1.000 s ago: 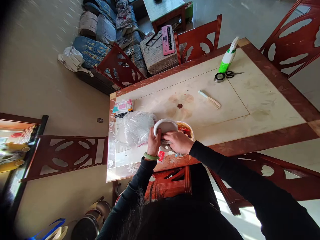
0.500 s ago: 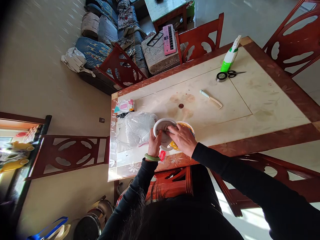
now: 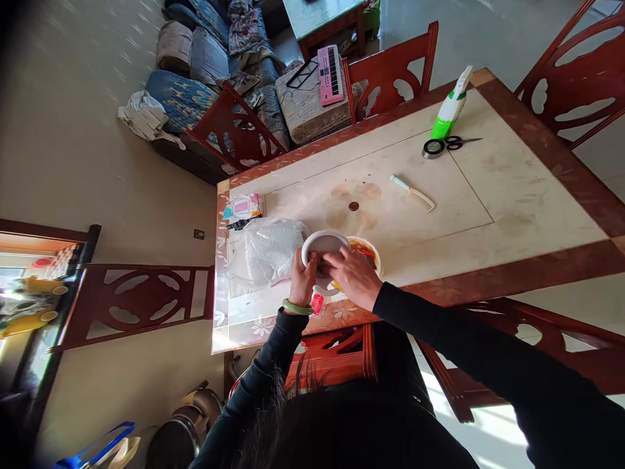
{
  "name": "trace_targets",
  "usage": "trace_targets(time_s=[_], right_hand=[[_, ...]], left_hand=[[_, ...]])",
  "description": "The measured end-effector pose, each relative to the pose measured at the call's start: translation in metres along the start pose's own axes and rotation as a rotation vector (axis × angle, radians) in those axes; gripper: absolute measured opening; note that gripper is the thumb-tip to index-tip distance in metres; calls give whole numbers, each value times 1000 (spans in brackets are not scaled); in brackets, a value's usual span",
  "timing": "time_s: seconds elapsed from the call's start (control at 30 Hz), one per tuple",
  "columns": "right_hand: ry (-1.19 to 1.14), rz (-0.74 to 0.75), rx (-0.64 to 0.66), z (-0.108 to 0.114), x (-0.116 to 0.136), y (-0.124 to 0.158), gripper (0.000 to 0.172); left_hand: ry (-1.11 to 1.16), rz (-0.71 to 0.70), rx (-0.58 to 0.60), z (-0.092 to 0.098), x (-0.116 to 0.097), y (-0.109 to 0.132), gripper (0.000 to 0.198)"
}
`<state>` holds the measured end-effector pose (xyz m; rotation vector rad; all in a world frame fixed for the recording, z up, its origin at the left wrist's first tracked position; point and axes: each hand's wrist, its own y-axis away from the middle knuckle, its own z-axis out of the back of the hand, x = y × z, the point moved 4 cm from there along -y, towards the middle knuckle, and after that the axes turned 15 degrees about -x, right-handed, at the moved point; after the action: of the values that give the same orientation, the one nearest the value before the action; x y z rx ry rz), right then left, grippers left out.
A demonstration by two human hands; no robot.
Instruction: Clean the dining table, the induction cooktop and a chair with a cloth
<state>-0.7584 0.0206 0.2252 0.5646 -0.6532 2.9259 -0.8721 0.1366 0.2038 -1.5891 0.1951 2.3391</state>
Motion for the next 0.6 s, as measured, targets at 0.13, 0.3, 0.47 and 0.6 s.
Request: trace_targets(time_s=[0.13,0.3,0.47,0.6], right_hand=[[39,-124,-85,5,-7,-5,42],[7,-50,-99,0,1,-17,36],[-18,142,99,-8,12,-11,30],[-3,163,161,-4,16,-8,30]], left_hand=[[-9,12,-17,-1,2,1,54],[-1,27,26,-2,1,3,67],[-31,-9,49,6,3,0,71],[-9,55,58,11,10,-2,71]])
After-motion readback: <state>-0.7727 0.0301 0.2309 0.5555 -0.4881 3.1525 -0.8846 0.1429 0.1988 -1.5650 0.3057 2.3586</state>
